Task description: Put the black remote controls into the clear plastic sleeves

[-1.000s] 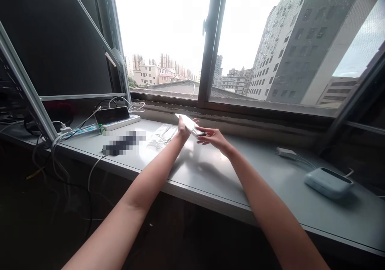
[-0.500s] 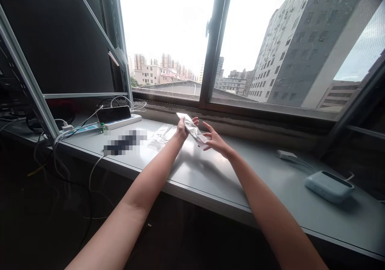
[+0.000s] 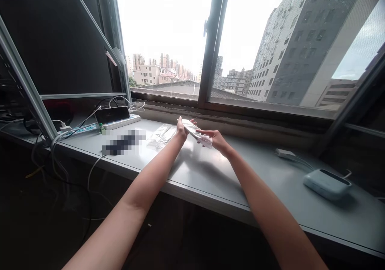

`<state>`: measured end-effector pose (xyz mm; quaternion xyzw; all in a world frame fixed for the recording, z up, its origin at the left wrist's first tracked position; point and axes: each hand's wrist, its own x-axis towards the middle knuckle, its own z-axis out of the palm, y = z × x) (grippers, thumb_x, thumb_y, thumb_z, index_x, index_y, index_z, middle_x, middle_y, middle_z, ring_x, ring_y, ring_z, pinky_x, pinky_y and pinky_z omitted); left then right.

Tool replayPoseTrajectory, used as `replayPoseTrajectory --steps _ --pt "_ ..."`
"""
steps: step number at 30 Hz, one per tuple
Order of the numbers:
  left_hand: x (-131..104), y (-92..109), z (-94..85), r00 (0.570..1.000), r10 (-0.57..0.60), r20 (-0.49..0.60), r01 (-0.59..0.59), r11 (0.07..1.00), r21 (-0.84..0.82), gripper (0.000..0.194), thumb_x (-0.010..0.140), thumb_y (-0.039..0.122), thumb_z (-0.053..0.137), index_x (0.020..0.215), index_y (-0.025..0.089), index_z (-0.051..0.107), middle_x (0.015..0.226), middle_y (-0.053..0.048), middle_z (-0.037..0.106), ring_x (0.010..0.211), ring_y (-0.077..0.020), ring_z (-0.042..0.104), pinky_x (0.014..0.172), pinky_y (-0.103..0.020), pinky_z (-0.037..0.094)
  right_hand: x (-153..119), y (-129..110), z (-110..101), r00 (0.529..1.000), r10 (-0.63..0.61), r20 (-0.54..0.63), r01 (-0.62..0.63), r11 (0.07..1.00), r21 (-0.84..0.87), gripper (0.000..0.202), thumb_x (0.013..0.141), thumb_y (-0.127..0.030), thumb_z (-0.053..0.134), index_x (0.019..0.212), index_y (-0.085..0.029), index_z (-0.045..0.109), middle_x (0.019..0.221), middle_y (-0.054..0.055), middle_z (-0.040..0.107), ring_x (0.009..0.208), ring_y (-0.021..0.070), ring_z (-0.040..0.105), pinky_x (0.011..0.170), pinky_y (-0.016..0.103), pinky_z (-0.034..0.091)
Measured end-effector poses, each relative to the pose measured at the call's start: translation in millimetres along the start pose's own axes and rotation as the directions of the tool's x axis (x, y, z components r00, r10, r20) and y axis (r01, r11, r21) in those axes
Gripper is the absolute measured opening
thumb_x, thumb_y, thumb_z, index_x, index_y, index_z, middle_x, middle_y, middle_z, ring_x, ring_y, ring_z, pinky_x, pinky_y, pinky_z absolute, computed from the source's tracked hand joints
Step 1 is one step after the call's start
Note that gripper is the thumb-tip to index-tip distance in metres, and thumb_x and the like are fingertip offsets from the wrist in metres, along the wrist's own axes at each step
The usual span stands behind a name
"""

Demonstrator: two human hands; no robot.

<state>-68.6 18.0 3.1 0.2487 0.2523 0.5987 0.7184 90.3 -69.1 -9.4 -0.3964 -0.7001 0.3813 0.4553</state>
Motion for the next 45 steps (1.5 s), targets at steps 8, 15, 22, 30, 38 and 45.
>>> replayPoseTrajectory --steps 8,15,22,30,38,45 --pt "3.4 5.4 -2.2 0.991 0.106 -0.084 -0.117 0.984 -0.135 0.037 0.102 0.039 0.029 0.126 0.022 0.051 0.090 -0.008 0.073 0.063 -0.0181 0.069 0.065 -0.028 0.053 -2.2 -3.9 9.1 0.995 -0.028 0.092 0.029 0.999 -0.018 0.066 0.061 -0.040 0.087 0.121 -0.016 0.074 0.095 0.011 0.078 0.083 0.0241 0.070 0.073 0.034 0.055" --pt "2.6 0.8 -3.2 0.998 0.065 0.013 -0.065 0.997 -0.035 0.041 0.102 0.039 0.030 0.127 0.016 0.052 0.095 -0.011 0.075 0.075 -0.0214 0.072 0.074 -0.033 0.056 -2.0 -3.8 7.6 0.998 -0.065 -0.023 0.058 0.972 -0.228 0.069 0.074 -0.029 0.076 0.141 -0.021 0.059 0.095 0.005 0.076 0.066 0.0153 0.066 0.061 0.027 0.055" --pt "4.8 -7.3 -5.1 0.989 -0.049 0.136 0.018 0.975 0.221 0.048 0.102 0.040 0.031 0.127 0.009 0.056 0.102 -0.017 0.075 0.087 -0.0262 0.073 0.081 -0.038 0.058 -6.8 -15.5 5.5 0.993 -0.026 -0.115 -0.033 0.876 -0.482 0.045 0.080 -0.018 0.064 0.124 -0.023 0.073 0.093 0.004 0.079 0.065 0.0163 0.068 0.066 0.027 0.055" --pt "2.9 -26.9 -12.6 0.875 -0.428 0.225 0.102 0.618 0.780 0.031 0.094 0.039 0.054 0.100 0.012 0.069 0.087 -0.013 0.076 0.075 -0.0238 0.074 0.081 -0.034 0.058 -8.3 -16.5 -9.2 0.939 0.078 -0.335 -0.336 0.418 -0.844 0.035 0.089 -0.024 0.057 0.116 -0.034 0.076 0.116 0.007 0.075 0.104 0.0259 0.070 0.085 0.030 0.052" --pt "-3.4 -27.5 -10.2 0.934 -0.332 0.133 0.086 0.569 0.818 0.024 0.087 0.029 0.063 0.108 0.017 0.065 0.082 -0.012 0.074 0.067 -0.0235 0.073 0.066 -0.031 0.056 -7.5 -10.2 -13.2 0.937 0.250 -0.245 -0.315 0.297 -0.902 0.041 0.090 -0.025 0.053 0.128 -0.030 0.069 0.121 0.009 0.072 0.112 0.0268 0.066 0.088 0.032 0.048" --pt "-10.2 -35.3 -4.8 0.953 -0.256 0.161 -0.045 0.405 0.913 0.018 0.080 0.023 0.072 0.098 0.022 0.068 0.059 0.000 0.056 0.061 -0.0196 0.061 0.061 -0.028 0.050 -12.1 -14.8 -20.9 0.890 0.386 -0.243 -0.367 0.291 -0.884 0.044 0.086 -0.026 0.054 0.129 -0.015 0.050 0.130 0.016 0.063 0.111 0.0283 0.063 0.085 0.034 0.045"
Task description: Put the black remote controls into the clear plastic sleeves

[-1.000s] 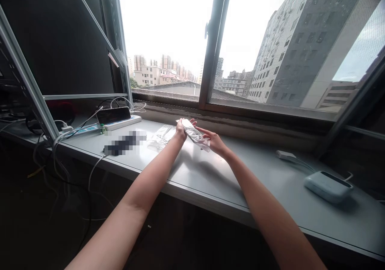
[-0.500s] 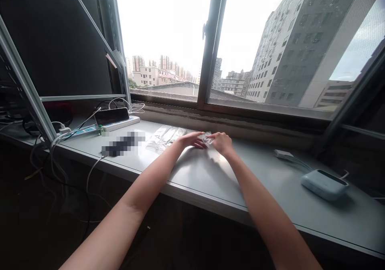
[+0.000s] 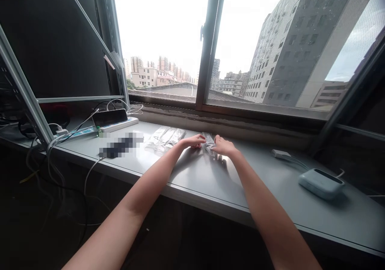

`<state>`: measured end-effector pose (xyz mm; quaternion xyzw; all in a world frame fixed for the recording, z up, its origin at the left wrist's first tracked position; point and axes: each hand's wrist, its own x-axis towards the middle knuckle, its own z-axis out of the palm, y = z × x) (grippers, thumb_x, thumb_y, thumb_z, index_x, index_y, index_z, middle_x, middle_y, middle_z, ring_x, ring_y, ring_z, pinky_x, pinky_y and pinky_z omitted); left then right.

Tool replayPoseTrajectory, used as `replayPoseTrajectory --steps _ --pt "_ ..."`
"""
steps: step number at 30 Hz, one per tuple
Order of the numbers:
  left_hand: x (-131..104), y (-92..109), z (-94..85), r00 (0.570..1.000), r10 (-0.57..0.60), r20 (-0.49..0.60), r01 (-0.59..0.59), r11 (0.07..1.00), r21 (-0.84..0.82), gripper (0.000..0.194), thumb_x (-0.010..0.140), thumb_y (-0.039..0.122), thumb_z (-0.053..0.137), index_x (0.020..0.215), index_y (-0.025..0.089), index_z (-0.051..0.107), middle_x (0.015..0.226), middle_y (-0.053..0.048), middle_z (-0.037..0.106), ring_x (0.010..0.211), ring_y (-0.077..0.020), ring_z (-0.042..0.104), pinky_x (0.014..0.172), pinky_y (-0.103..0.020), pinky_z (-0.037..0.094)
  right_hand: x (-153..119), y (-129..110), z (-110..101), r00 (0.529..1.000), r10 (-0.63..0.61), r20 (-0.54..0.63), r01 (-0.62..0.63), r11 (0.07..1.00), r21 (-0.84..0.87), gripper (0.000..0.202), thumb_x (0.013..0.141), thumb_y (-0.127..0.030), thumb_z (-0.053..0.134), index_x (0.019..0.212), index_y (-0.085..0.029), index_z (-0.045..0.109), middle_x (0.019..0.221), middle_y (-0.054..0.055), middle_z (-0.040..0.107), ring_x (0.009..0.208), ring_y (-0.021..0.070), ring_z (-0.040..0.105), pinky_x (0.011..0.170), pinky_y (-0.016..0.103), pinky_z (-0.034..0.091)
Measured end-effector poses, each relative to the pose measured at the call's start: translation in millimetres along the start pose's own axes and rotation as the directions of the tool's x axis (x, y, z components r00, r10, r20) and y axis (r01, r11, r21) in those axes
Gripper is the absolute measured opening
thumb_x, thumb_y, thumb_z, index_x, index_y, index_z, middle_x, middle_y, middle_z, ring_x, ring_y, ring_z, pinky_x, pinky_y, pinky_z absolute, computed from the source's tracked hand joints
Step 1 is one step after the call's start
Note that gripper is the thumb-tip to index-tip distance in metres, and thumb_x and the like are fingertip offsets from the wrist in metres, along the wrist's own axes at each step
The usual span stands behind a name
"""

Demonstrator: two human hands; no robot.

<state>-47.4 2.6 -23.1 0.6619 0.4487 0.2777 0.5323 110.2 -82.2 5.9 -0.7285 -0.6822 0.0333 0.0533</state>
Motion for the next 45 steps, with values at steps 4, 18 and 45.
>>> replayPoseTrajectory --steps 4,18,45 --pt "0.4 -1.9 1.5 1.000 0.018 0.005 -0.018 1.000 0.009 0.021 0.078 0.022 0.073 0.098 0.020 0.067 0.059 0.001 0.052 0.061 -0.0192 0.060 0.061 -0.027 0.049 3.4 10.7 -7.8 1.000 0.001 0.017 -0.003 0.991 0.137 0.031 0.077 -0.023 0.061 0.107 -0.020 0.053 0.101 0.007 0.068 0.093 0.0235 0.064 0.075 0.031 0.043" --pt "-0.6 -1.4 7.2 0.980 0.201 0.001 -0.200 0.972 0.122 0.017 0.070 0.016 0.076 0.084 0.024 0.071 0.056 0.002 0.050 0.078 -0.0269 0.065 0.082 -0.035 0.050 -5.7 30.7 -21.1 0.857 -0.353 0.375 0.048 0.780 0.624 0.035 0.057 -0.029 0.080 0.078 -0.022 0.054 0.065 -0.006 0.052 0.054 0.0077 0.043 0.050 0.022 0.032" --pt "-6.3 4.4 -2.3 0.986 0.158 0.060 -0.168 0.953 0.251 0.051 0.065 0.033 0.087 0.110 0.020 0.066 0.061 -0.003 0.058 0.077 -0.0324 0.068 0.075 -0.040 0.056 21.3 28.3 14.8 0.978 -0.186 0.097 0.162 0.964 0.210 0.066 0.093 -0.049 0.057 0.151 -0.022 0.042 0.159 0.013 0.038 0.146 0.0293 0.036 0.115 0.041 0.035"
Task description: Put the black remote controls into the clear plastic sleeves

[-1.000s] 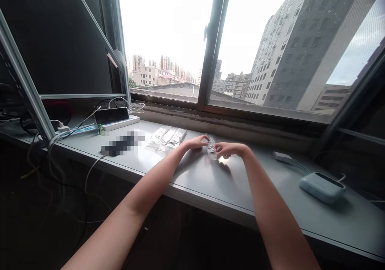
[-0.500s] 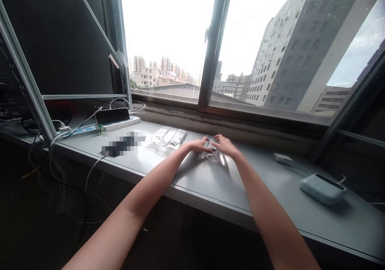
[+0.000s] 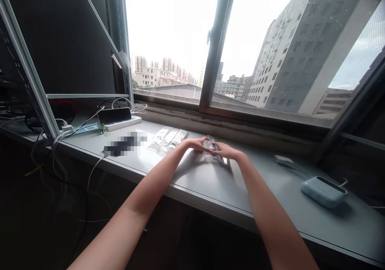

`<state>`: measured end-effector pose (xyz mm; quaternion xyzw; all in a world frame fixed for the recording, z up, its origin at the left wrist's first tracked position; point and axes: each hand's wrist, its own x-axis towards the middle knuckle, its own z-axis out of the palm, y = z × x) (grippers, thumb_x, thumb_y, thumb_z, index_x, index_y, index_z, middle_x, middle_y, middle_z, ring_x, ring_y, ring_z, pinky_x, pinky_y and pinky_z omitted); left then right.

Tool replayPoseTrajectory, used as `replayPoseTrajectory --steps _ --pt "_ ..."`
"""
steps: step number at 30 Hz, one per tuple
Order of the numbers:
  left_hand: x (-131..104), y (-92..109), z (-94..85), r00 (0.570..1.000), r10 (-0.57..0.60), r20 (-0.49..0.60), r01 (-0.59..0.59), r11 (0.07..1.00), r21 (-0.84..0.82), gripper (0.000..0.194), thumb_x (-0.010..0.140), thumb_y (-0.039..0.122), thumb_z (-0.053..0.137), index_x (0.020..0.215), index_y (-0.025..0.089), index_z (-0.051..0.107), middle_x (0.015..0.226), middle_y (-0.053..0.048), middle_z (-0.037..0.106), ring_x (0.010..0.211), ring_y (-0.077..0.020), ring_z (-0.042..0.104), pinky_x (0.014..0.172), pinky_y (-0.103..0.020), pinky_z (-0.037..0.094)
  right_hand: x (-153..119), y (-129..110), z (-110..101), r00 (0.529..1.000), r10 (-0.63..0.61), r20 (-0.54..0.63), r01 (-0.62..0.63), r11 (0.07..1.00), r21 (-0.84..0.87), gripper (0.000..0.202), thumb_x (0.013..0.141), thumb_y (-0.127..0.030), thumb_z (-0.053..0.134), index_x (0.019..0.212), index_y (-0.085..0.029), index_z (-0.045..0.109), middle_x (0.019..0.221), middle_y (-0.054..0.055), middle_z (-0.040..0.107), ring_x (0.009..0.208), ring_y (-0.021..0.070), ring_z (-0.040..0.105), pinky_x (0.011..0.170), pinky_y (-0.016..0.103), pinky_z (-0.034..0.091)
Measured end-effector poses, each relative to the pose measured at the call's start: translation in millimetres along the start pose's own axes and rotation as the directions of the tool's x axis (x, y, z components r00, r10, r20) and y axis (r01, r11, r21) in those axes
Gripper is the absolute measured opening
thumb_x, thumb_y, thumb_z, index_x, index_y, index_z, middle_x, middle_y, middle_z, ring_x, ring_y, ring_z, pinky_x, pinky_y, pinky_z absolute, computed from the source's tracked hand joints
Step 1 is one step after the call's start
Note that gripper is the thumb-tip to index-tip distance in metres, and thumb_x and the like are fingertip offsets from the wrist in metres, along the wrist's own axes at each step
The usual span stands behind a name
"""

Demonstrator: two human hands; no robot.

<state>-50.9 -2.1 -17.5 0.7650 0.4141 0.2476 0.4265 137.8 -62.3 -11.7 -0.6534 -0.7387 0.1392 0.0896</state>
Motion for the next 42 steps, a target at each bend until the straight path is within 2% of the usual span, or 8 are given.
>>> replayPoseTrajectory --steps 2,4,8,13,19,31,36,42 --pt "-2.1 0.8 -8.7 0.968 0.009 -0.252 -0.027 0.997 -0.067 0.034 0.077 0.044 0.075 0.101 0.022 0.065 0.072 -0.009 0.062 0.106 -0.0373 0.064 0.091 -0.045 0.052 -3.5 -3.7 -2.5 0.998 0.039 -0.048 -0.039 0.999 -0.002 0.063 0.099 -0.055 0.043 0.152 -0.022 0.041 0.159 0.012 0.038 0.146 0.0290 0.036 0.115 0.042 0.034" --pt "-4.0 -2.7 -19.0 0.841 0.029 -0.541 -0.090 0.992 -0.088 0.024 0.084 0.043 0.066 0.096 0.022 0.061 0.096 -0.016 0.064 0.135 -0.0375 0.045 0.108 -0.046 0.041 -6.8 -7.3 -5.1 0.993 0.059 -0.103 -0.061 0.998 -0.015 0.062 0.101 -0.057 0.031 0.152 -0.023 0.040 0.159 0.011 0.038 0.146 0.0284 0.035 0.115 0.043 0.033" --pt "-6.0 -16.9 -34.9 0.722 -0.055 -0.690 -0.032 0.993 -0.112 0.015 0.087 0.029 0.057 0.097 0.019 0.059 0.132 -0.023 0.051 0.151 -0.0370 0.013 0.118 -0.051 0.023 -10.5 -11.4 -7.2 0.987 0.084 -0.140 -0.090 0.995 -0.040 0.063 0.102 -0.057 0.027 0.153 -0.022 0.039 0.158 0.012 0.041 0.143 0.0291 0.040 0.113 0.044 0.035" --pt "-5.3 -20.4 -37.1 0.739 -0.068 -0.670 0.148 0.987 0.063 0.016 0.086 0.023 0.056 0.094 0.015 0.067 0.128 -0.026 0.052 0.144 -0.0414 0.024 0.115 -0.054 0.024 -9.3 -11.4 -2.6 0.993 0.109 -0.040 -0.110 0.994 -0.026 0.063 0.101 -0.055 0.033 0.155 -0.024 0.037 0.153 0.014 0.047 0.139 0.0319 0.046 0.110 0.046 0.038" --pt "-13.5 -7.0 -35.2 0.857 -0.124 -0.499 0.443 0.672 0.594 0.042 0.088 0.006 0.046 0.126 0.013 0.062 0.142 -0.024 0.048 0.134 -0.0328 0.042 0.107 -0.041 0.036 -7.7 -12.0 0.1 0.995 0.091 0.035 -0.090 0.995 -0.030 0.060 0.100 -0.056 0.036 0.155 -0.033 0.037 0.150 0.008 0.052 0.136 0.0314 0.049 0.107 0.040 0.042" --pt "-8.5 -7.4 -38.5 0.750 -0.213 -0.626 0.392 0.906 0.162 0.066 0.063 0.005 0.079 0.126 0.006 0.058 0.134 -0.033 0.057 0.133 -0.0430 0.049 0.102 -0.043 0.040 5.8 -11.1 12.8 0.999 -0.021 -0.044 0.024 0.998 0.061 0.062 0.096 -0.060 0.045 0.150 -0.031 0.047 0.145 0.007 0.058 0.131 0.0318 0.055 0.106 0.040 0.044" --pt "-8.6 -6.2 -41.0 0.782 -0.238 -0.576 0.474 0.828 0.301 0.029 0.074 0.026 0.079 0.100 0.013 0.072 0.122 -0.023 0.069 0.120 -0.0356 0.062 0.093 -0.033 0.046 3.4 -16.8 11.6 0.999 -0.020 -0.050 0.025 0.995 0.100 0.059 0.094 -0.059 0.052 0.146 -0.031 0.053 0.133 0.008 0.067 0.117 0.0322 0.064 0.098 0.040 0.050" --pt "-10.1 -7.6 -43.5 0.807 -0.202 -0.555 0.496 0.742 0.451 0.038 0.078 0.037 0.077 0.109 0.016 0.071 0.121 -0.020 0.070 0.116 -0.0310 0.065 0.085 -0.029 0.048 -3.3 -25.2 7.2 0.999 0.001 -0.039 -0.001 1.000 0.014 0.060 0.095 -0.058 0.049 0.148 -0.031 0.050 0.137 0.008 0.064 0.124 0.0319 0.060 0.101 0.041 0.046"
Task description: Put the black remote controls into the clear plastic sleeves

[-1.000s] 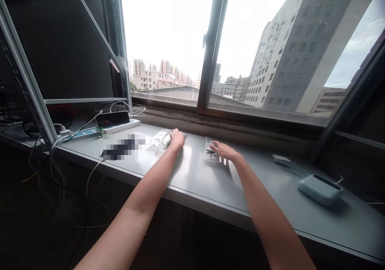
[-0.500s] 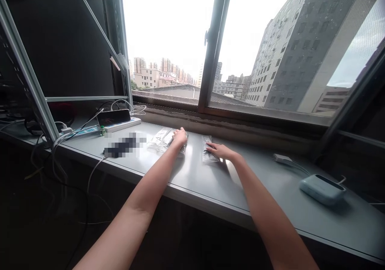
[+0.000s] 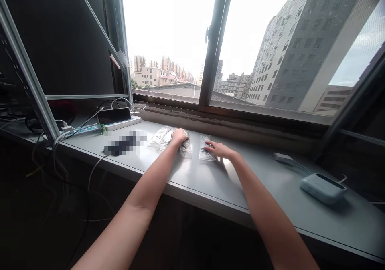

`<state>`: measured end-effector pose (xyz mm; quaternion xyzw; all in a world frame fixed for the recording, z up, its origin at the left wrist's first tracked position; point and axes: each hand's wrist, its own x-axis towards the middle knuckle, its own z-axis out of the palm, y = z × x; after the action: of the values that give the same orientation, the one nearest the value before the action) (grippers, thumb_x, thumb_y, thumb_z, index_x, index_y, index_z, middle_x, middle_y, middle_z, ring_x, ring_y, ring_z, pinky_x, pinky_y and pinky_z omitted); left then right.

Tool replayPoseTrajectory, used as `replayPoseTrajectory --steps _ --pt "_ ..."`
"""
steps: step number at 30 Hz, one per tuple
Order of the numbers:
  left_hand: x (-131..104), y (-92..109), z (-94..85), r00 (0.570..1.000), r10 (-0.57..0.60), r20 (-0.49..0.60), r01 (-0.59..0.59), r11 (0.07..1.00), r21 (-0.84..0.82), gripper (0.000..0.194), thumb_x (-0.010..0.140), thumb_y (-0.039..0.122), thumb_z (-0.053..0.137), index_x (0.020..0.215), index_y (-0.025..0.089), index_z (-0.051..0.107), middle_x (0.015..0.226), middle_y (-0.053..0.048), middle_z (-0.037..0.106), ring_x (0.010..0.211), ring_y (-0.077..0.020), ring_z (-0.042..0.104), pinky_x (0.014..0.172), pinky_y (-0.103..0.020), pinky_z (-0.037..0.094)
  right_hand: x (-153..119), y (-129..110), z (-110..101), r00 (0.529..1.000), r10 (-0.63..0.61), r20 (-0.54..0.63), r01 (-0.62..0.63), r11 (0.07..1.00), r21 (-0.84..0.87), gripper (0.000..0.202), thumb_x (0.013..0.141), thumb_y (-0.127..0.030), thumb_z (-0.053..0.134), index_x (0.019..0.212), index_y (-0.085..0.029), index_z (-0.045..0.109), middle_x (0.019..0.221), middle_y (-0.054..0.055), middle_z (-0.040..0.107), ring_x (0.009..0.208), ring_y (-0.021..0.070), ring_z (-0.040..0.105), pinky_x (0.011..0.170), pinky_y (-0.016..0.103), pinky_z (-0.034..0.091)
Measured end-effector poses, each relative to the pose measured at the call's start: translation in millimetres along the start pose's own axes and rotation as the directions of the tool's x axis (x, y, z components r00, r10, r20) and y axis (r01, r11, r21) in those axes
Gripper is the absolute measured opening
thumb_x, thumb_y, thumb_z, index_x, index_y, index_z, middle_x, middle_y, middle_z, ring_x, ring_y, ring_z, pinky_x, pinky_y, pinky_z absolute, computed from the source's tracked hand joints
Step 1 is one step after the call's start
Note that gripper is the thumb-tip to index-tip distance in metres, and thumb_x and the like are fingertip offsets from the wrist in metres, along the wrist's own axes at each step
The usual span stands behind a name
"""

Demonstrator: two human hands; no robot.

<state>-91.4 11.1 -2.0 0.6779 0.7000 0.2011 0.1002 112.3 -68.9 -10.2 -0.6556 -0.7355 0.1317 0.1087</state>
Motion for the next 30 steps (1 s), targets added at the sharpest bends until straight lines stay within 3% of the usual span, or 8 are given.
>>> replayPoseTrajectory --steps 5,10,13,17,21,24,27,30 --pt "-4.9 3.7 -0.2 0.999 0.030 0.022 -0.032 0.995 0.093 0.039 0.085 0.036 0.068 0.117 0.014 0.068 0.125 -0.021 0.067 0.121 -0.0311 0.061 0.090 -0.031 0.047 -5.1 -5.9 -1.9 1.000 -0.003 -0.010 0.002 0.998 -0.064 0.065 0.093 -0.060 0.053 0.149 -0.029 0.048 0.139 0.011 0.062 0.127 0.0340 0.058 0.104 0.045 0.043" --pt "-17.8 18.3 -0.1 0.976 0.137 -0.169 -0.114 0.984 0.139 0.037 0.092 0.023 0.053 0.125 0.010 0.063 0.139 -0.022 0.056 0.132 -0.0295 0.050 0.103 -0.035 0.041 -0.1 -4.5 2.5 0.996 -0.050 -0.077 0.048 0.999 -0.020 0.063 0.089 -0.051 0.063 0.145 -0.022 0.056 0.128 0.013 0.069 0.122 0.0337 0.061 0.098 0.041 0.047" --pt "-18.1 27.0 5.5 0.987 0.161 -0.008 -0.161 0.987 0.009 0.033 0.095 0.026 0.046 0.107 0.010 0.072 0.117 -0.021 0.069 0.117 -0.0284 0.063 0.097 -0.033 0.046 7.2 -1.6 7.6 0.988 -0.086 -0.127 0.106 0.982 0.159 0.059 0.080 -0.038 0.075 0.135 -0.019 0.065 0.113 0.009 0.074 0.111 0.0303 0.066 0.095 0.037 0.049" --pt "-10.8 30.5 18.0 0.950 0.192 0.245 -0.105 0.939 -0.328 0.034 0.095 0.031 0.053 0.081 0.008 0.074 0.080 -0.017 0.073 0.088 -0.0261 0.073 0.084 -0.031 0.053 16.0 3.3 13.4 0.985 -0.025 -0.170 0.102 0.880 0.463 0.057 0.069 -0.019 0.080 0.125 -0.016 0.072 0.103 0.005 0.077 0.100 0.0259 0.070 0.094 0.034 0.050" --pt "-10.6 29.7 23.0 0.929 0.145 0.340 0.127 0.739 -0.661 0.017 0.090 0.024 0.065 0.093 0.008 0.071 0.062 -0.010 0.068 0.072 -0.0247 0.072 0.073 -0.032 0.057 16.8 6.2 13.9 0.985 0.082 -0.153 0.054 0.695 0.717 0.059 0.065 -0.010 0.075 0.124 -0.010 0.071 0.090 0.005 0.077 0.086 0.0225 0.072 0.087 0.034 0.054" --pt "-14.4 29.9 20.5 0.933 0.138 0.331 0.214 0.526 -0.823 0.010 0.090 0.018 0.065 0.094 0.010 0.069 0.062 -0.008 0.068 0.069 -0.0210 0.071 0.076 -0.032 0.058 12.8 3.1 9.4 0.989 0.088 -0.121 0.054 0.543 0.838 0.059 0.066 -0.008 0.073 0.124 -0.008 0.070 0.081 0.007 0.077 0.075 0.0210 0.071 0.079 0.034 0.057" --pt "-13.3 29.4 15.4 0.939 0.141 0.315 0.275 0.245 -0.930 0.004 0.090 0.009 0.065 0.090 0.009 0.069 0.071 -0.008 0.071 0.072 -0.0156 0.070 0.083 -0.027 0.058 10.0 -4.5 3.0 0.982 0.072 -0.177 0.127 0.446 0.886 0.058 0.067 -0.010 0.073 0.124 -0.010 0.070 0.088 0.009 0.078 0.076 0.0212 0.071 0.076 0.034 0.057" --pt "-6.8 26.5 10.1 0.936 0.124 0.330 0.331 0.011 -0.944 0.004 0.086 0.003 0.067 0.087 0.006 0.070 0.075 -0.010 0.071 0.076 -0.0144 0.071 0.088 -0.025 0.058 11.1 -11.0 -3.1 0.960 0.055 -0.273 0.224 0.430 0.874 0.053 0.078 -0.025 0.069 0.130 -0.015 0.066 0.106 0.010 0.076 0.088 0.0211 0.070 0.079 0.032 0.055"
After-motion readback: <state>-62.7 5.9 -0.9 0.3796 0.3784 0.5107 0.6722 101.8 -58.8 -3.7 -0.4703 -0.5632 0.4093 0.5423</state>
